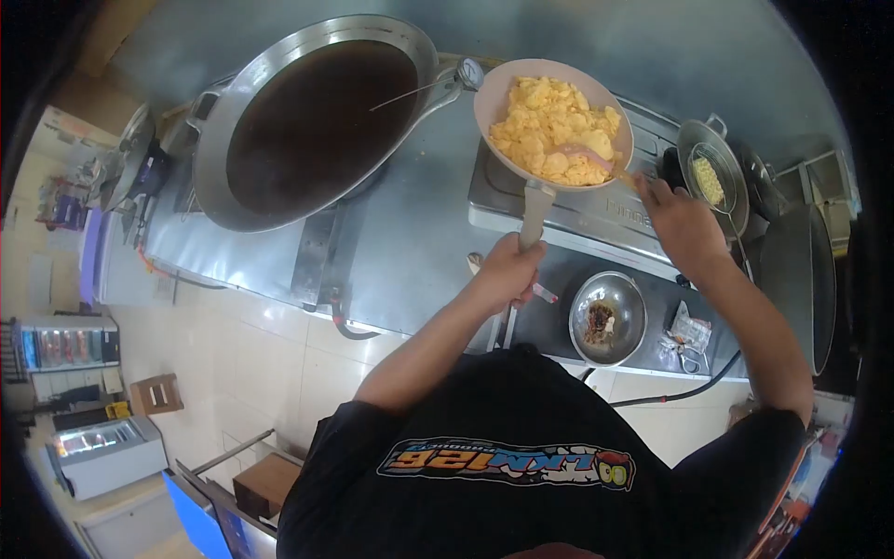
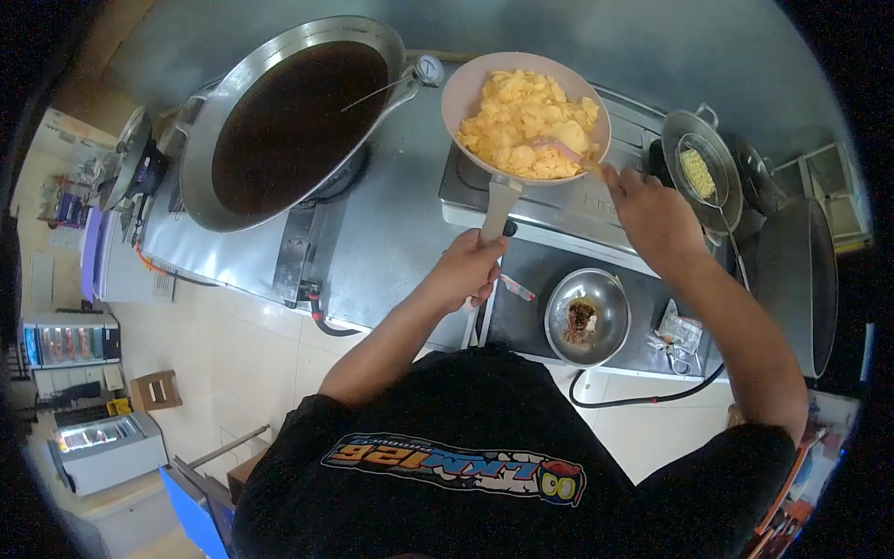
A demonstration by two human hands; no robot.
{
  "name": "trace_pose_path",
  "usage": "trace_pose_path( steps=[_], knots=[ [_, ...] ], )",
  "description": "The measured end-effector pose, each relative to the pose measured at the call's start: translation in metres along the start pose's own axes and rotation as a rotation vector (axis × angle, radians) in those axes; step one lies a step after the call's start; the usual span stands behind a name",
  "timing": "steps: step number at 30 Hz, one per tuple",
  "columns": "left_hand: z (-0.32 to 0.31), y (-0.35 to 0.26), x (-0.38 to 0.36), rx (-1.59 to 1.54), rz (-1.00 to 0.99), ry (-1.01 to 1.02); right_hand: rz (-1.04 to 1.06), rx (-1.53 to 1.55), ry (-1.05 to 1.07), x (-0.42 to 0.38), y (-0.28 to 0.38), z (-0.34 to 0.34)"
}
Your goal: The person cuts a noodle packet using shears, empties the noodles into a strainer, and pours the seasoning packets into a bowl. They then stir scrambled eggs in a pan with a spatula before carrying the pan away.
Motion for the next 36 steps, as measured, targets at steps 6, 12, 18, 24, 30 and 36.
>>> trace_pose_path(
  steps=[6, 12, 18, 24, 30, 36],
  knots=[
    [-0.004, 0.007, 0.005, -0.018, -0.001, 0.032, -0.117, 0.158, 0.004, 0.074, -0.002, -0.006],
    [-0.002, 0.004, 0.004, -0.112, 0.008, 0.077, -0.054, 0.305, -0.096, 0.021, -0.051, 0.068],
    [0.008, 0.014, 0.023, -0.631, 0.169, 0.388, -0.1, 0.317, 0.204, 0.032, 0.013, 0.061],
    [0.003, 0.016, 0.027, -0.718, 0.17, 0.401, -0.357, 0.353, -0.031, 0.082, 0.07, 0.011],
    [0.009, 0.009, 0.028, -0.724, 0.143, 0.386, -0.169, 1.329, -0.594, 0.0, 0.088, -0.025],
    [0.008, -0.01, 0.03, -0.708, 0.136, 0.37, -0.563, 2.07, -0.164, 0.015, 0.217, -0.108]
  ],
)
Point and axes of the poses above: each hand's wrist, its own x-axis towards the middle knuckle, its own z-axis out of the back of the hand, y = z × x, the point moved 3 cm from there along x, towards the middle knuckle, and after that the axes turned 12 degrees about y, right-handed, at the moved point
